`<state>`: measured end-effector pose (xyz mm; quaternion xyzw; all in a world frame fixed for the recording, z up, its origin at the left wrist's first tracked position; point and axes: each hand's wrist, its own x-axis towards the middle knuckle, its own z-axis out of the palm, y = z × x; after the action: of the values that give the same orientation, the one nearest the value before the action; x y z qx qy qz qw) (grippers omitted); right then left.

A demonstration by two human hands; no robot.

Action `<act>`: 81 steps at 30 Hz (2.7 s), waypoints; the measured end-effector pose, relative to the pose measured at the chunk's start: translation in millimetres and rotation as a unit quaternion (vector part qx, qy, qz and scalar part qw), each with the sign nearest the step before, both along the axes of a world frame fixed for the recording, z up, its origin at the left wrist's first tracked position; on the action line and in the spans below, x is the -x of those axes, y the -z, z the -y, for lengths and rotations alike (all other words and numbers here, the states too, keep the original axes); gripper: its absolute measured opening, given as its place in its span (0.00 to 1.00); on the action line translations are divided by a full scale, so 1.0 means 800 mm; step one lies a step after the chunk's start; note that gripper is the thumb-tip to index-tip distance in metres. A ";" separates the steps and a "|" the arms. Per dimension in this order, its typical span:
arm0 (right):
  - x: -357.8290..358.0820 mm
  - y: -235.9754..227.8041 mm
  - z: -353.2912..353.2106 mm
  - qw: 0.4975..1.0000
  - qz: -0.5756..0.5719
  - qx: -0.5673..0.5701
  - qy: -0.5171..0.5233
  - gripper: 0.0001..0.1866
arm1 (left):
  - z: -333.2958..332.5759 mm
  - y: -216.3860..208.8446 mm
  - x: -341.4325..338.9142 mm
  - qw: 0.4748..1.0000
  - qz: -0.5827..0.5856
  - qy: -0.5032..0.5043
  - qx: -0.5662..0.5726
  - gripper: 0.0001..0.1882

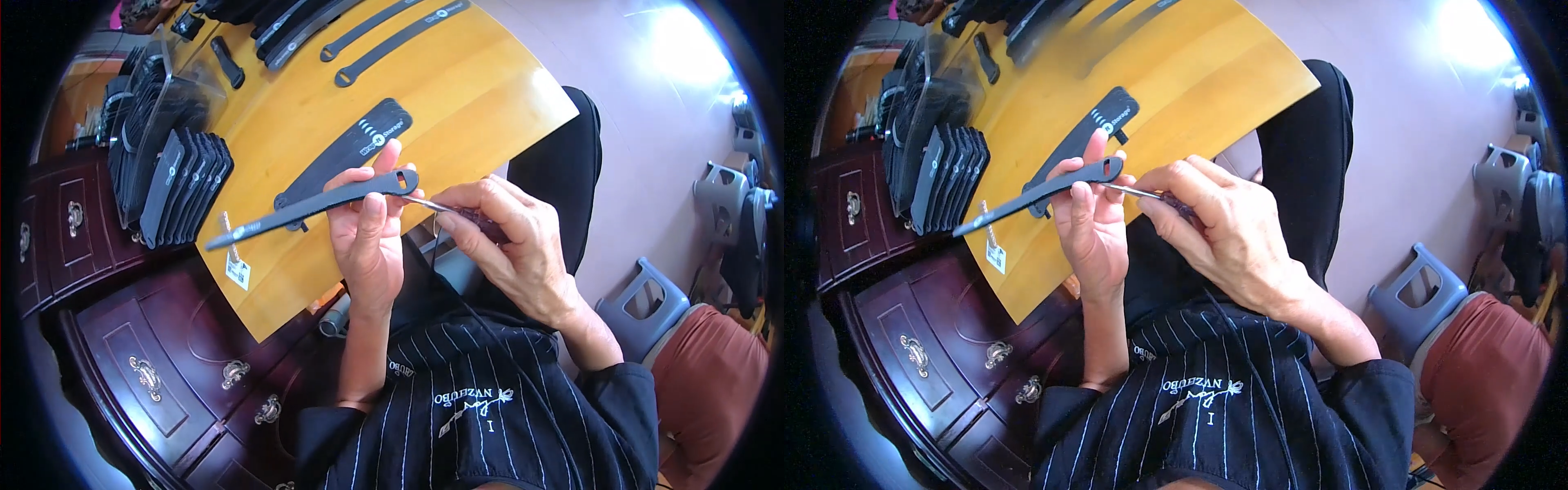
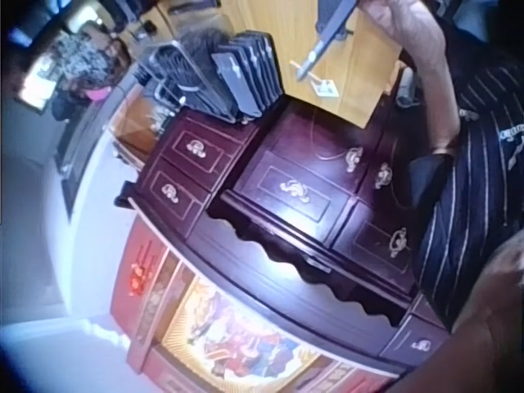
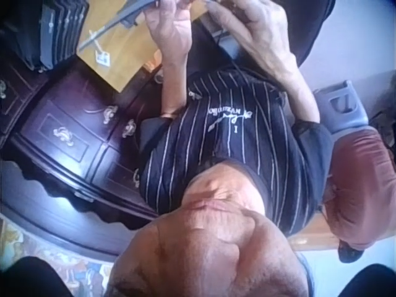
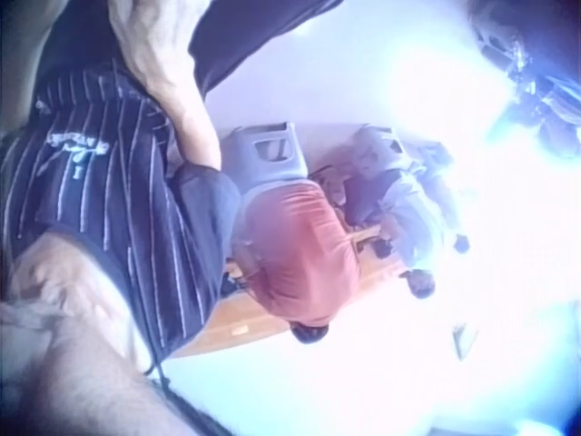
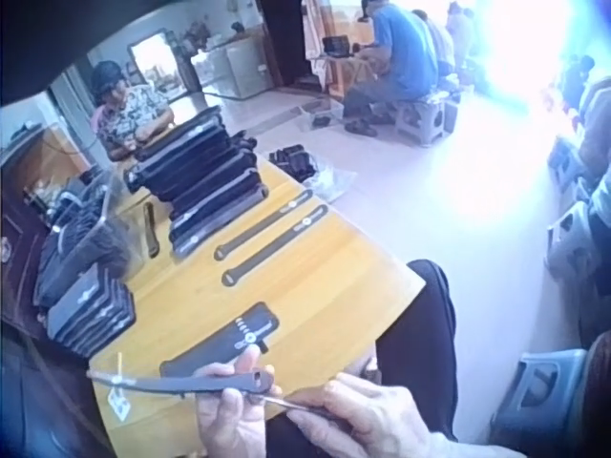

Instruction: Using a small metal pick to clear holes or inspect the quality of black cable straps at a workbench.

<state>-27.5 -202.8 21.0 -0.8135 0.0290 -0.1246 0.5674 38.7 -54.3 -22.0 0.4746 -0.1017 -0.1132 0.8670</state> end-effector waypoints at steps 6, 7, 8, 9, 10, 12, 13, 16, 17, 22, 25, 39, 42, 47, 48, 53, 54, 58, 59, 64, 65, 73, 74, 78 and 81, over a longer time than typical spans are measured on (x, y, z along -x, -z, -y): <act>0.007 0.008 0.006 0.999 0.008 0.053 0.008 0.08 | 0.011 0.003 0.008 0.998 0.038 -0.012 -0.042 0.13; 0.008 0.009 0.008 0.998 0.009 0.057 0.013 0.08 | 0.014 0.003 0.008 0.998 0.038 -0.017 -0.045 0.13; 0.009 0.009 0.010 0.998 0.007 0.054 0.017 0.08 | 0.014 0.005 0.008 0.998 0.037 -0.013 -0.048 0.13; 0.009 0.009 0.012 0.998 0.002 0.066 0.016 0.08 | 0.013 0.008 0.007 0.997 0.057 -0.004 -0.054 0.13; 0.010 0.009 0.013 0.997 -0.003 0.078 0.015 0.09 | 0.012 0.010 0.007 0.995 0.077 0.005 -0.059 0.12; 0.010 0.010 0.014 0.996 -0.002 0.083 0.017 0.09 | 0.014 0.010 0.008 0.994 0.088 0.003 -0.065 0.12; 0.010 0.010 0.015 0.996 0.000 0.091 0.018 0.09 | 0.014 0.010 0.009 0.993 0.099 -0.001 -0.070 0.11; 0.010 0.012 0.016 0.996 0.006 0.082 0.018 0.10 | 0.010 0.013 0.013 0.990 0.099 -0.001 -0.099 0.09; 0.010 0.011 0.016 0.997 0.004 0.080 0.017 0.10 | 0.009 0.015 0.013 0.990 0.097 -0.002 -0.101 0.09; 0.011 0.003 0.013 0.996 -0.028 0.086 -0.005 0.11 | 0.006 0.010 0.010 0.986 0.111 -0.024 -0.120 0.07; 0.012 0.002 0.011 0.995 -0.035 0.090 -0.014 0.12 | 0.004 0.011 0.011 0.987 0.109 -0.024 -0.117 0.07; 0.007 -0.001 0.016 0.976 -0.036 0.214 -0.021 0.11 | -0.006 0.019 0.009 0.969 0.163 -0.015 -0.186 0.07; 0.001 0.010 0.019 0.972 -0.012 0.233 -0.014 0.10 | -0.008 0.022 0.008 0.958 0.202 -0.007 -0.206 0.07; 0.001 0.014 0.026 0.975 -0.021 0.221 -0.001 0.09 | -0.011 0.024 0.003 0.960 0.168 -0.020 -0.223 0.07; 0.001 0.013 0.024 0.979 -0.018 0.205 -0.004 0.09 | -0.010 0.024 0.003 0.961 0.166 -0.018 -0.222 0.07; 0.001 0.016 0.016 0.982 -0.009 0.189 -0.006 0.09 | -0.007 0.024 0.003 0.970 0.150 -0.019 -0.188 0.07; 0.001 0.017 0.015 0.980 -0.009 0.197 -0.006 0.10 | -0.007 0.025 0.003 0.970 0.149 -0.020 -0.189 0.07; 0.001 0.018 0.014 0.980 -0.006 0.197 -0.013 0.10 | -0.009 0.027 0.002 0.971 0.150 -0.016 -0.185 0.07; 0.001 0.017 0.014 0.981 -0.008 0.195 -0.014 0.10 | -0.009 0.028 0.002 0.971 0.150 -0.016 -0.186 0.07; 0.000 0.015 0.014 0.979 -0.015 0.203 -0.016 0.10 | -0.008 0.026 0.002 0.971 0.148 -0.014 -0.189 0.07; 0.000 0.016 0.013 0.980 -0.015 0.198 -0.013 0.10 | -0.008 0.026 0.002 0.970 0.146 -0.013 -0.192 0.07; -0.001 0.016 0.013 0.972 -0.032 0.231 -0.011 0.10 | -0.017 0.033 -0.003 0.936 0.231 -0.012 -0.264 0.07; -0.001 0.018 0.015 0.971 -0.029 0.239 -0.011 0.10 | -0.017 0.033 -0.005 0.906 0.290 -0.018 -0.309 0.07; -0.005 0.019 0.017 0.964 -0.029 0.263 -0.016 0.09 | -0.018 0.029 0.003 0.896 0.285 -0.039 -0.338 0.08; -0.002 0.024 0.020 0.957 -0.036 0.287 -0.013 0.09 | -0.013 0.031 -0.003 0.860 0.342 -0.066 -0.373 0.09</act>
<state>-25.8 -219.0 1.5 -0.9463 0.0016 -0.0911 0.3103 41.3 -44.2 -46.5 0.7772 -0.3100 0.0845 0.5410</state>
